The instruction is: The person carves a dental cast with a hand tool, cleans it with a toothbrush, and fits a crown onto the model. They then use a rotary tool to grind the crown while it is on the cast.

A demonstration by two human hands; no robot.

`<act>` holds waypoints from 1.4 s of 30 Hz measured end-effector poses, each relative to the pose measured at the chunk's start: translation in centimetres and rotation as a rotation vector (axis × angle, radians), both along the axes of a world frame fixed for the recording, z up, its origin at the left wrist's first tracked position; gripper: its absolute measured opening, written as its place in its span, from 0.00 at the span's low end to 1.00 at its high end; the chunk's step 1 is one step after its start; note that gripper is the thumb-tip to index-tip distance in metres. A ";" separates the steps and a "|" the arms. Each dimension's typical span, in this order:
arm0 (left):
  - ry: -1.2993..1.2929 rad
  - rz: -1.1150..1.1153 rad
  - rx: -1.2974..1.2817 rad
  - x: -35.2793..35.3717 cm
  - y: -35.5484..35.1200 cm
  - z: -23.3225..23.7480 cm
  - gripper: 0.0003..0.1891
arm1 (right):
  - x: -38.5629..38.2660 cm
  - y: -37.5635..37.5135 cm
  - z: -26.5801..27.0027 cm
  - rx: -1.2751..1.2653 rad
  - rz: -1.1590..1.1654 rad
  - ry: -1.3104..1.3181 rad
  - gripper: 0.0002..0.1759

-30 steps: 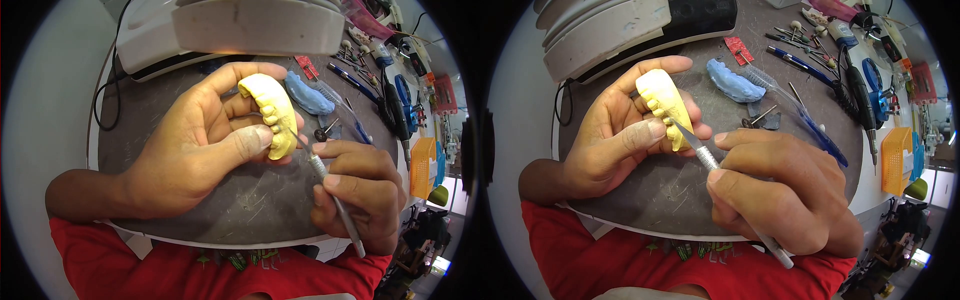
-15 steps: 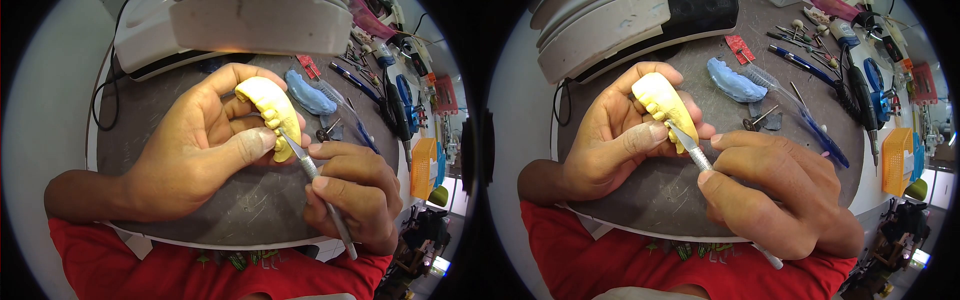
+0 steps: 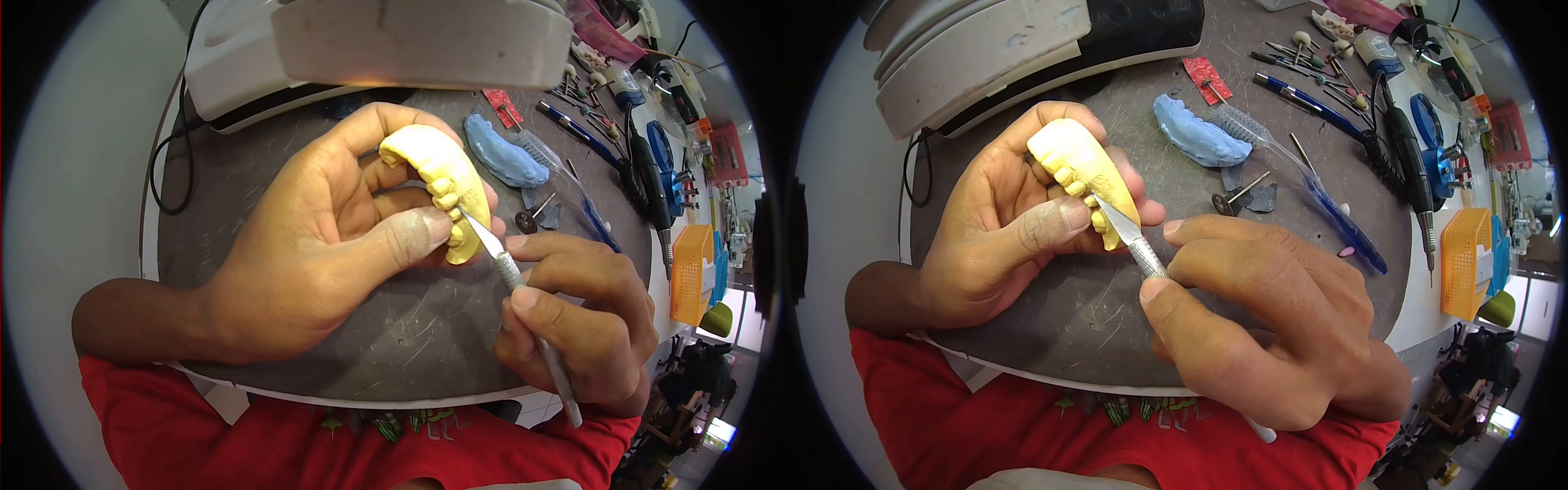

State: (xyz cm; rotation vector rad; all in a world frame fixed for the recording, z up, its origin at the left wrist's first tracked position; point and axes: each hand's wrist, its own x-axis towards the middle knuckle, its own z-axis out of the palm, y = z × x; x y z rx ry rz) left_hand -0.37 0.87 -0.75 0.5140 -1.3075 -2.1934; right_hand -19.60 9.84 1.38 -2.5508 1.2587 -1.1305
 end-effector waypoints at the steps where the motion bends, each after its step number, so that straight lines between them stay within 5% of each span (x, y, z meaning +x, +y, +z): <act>1: -0.004 0.000 -0.039 0.0 0.0 -0.1 0.21 | 0.2 0.1 0.0 0.016 -0.034 -0.037 0.13; 26: 0.004 0.043 -0.078 -0.2 0.1 0.2 0.27 | 0.3 0.3 0.1 0.007 -0.075 -0.070 0.12; 42: 0.052 0.012 -0.041 0.0 -0.1 -0.1 0.18 | -0.1 0.1 -0.2 -0.040 -0.008 -0.002 0.13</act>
